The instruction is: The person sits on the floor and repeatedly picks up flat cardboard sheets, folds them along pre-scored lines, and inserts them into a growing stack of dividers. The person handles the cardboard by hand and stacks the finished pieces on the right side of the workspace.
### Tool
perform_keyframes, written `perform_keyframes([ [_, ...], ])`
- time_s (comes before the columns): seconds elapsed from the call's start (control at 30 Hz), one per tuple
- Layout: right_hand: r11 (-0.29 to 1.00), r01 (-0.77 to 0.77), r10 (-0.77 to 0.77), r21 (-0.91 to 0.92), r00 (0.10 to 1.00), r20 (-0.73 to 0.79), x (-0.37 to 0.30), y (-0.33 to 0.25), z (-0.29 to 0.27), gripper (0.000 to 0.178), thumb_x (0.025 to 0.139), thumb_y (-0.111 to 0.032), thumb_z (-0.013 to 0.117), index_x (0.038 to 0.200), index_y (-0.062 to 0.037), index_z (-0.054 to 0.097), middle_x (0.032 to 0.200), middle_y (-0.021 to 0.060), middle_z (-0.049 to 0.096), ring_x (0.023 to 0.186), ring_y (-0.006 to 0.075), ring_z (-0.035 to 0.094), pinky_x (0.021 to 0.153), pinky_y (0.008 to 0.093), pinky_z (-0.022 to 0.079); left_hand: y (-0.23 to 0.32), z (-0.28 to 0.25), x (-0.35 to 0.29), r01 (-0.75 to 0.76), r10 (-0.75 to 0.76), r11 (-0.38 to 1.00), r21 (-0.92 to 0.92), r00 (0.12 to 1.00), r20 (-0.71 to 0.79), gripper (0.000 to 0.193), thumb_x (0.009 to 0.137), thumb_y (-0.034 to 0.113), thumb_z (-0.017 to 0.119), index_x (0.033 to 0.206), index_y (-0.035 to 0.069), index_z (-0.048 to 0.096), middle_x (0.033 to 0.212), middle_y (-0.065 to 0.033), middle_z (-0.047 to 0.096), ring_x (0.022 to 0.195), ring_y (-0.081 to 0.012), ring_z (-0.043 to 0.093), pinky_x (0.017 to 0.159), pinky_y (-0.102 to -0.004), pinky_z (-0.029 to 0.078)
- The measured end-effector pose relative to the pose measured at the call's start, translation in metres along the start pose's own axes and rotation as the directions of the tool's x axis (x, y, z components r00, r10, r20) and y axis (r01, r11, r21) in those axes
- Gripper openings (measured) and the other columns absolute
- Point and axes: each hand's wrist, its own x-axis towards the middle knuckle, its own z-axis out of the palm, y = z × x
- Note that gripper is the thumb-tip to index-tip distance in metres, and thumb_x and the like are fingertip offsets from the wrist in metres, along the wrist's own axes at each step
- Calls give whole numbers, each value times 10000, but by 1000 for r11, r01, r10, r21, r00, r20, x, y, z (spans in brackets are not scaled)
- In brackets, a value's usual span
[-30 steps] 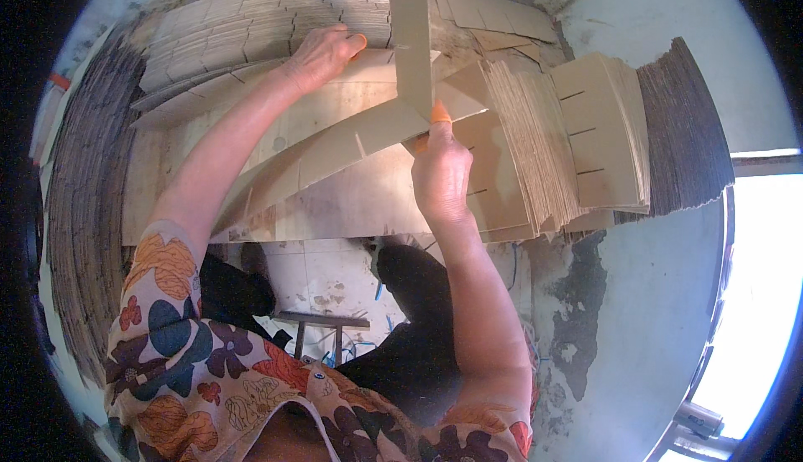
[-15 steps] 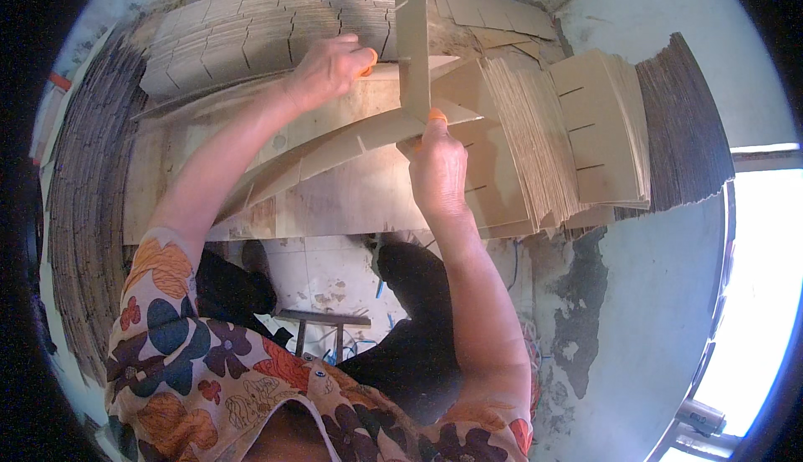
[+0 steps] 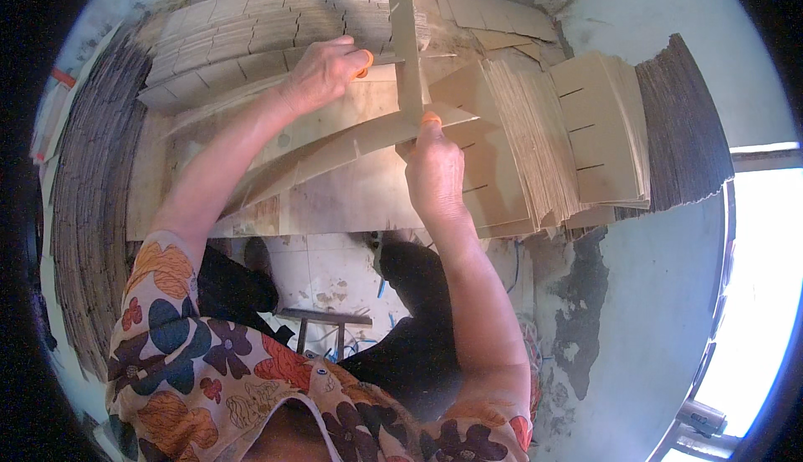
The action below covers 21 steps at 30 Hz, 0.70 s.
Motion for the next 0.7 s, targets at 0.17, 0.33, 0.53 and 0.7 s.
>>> perform_keyframes([
  [0.17,999,-27,27,19,1000,-5,1,-1,2,256,809,-2,568,1051,46,501,709,213,634,689,390,646,601,447,506,0,0,1,19,-20,999,-34,999,-34,68,743,-24,551,775,29,523,648,-115,540,682,-295,557,566,-406,461],
  [0.33,998,63,-62,16,996,-59,1,7,6,233,805,-5,568,1018,49,492,686,216,624,653,399,636,583,451,504,11,-8,2,52,-51,998,-33,998,26,58,756,-16,552,775,35,533,648,-109,542,667,-284,555,555,-398,458],
  [0.53,998,18,-19,-55,1000,-9,4,20,18,222,803,-14,562,1001,46,481,665,226,605,647,412,625,574,468,492,32,-19,4,29,-21,978,-207,999,38,26,789,22,578,770,28,561,678,-92,576,686,-225,587,570,-352,461],
  [0.7,1000,-14,14,-19,1000,-4,-2,8,7,255,814,-49,571,1031,50,482,662,232,596,654,426,613,583,479,486,-12,-43,24,475,-386,684,-554,880,277,244,831,228,670,878,-1,600,709,-30,580,712,-129,570,677,-290,467],
])
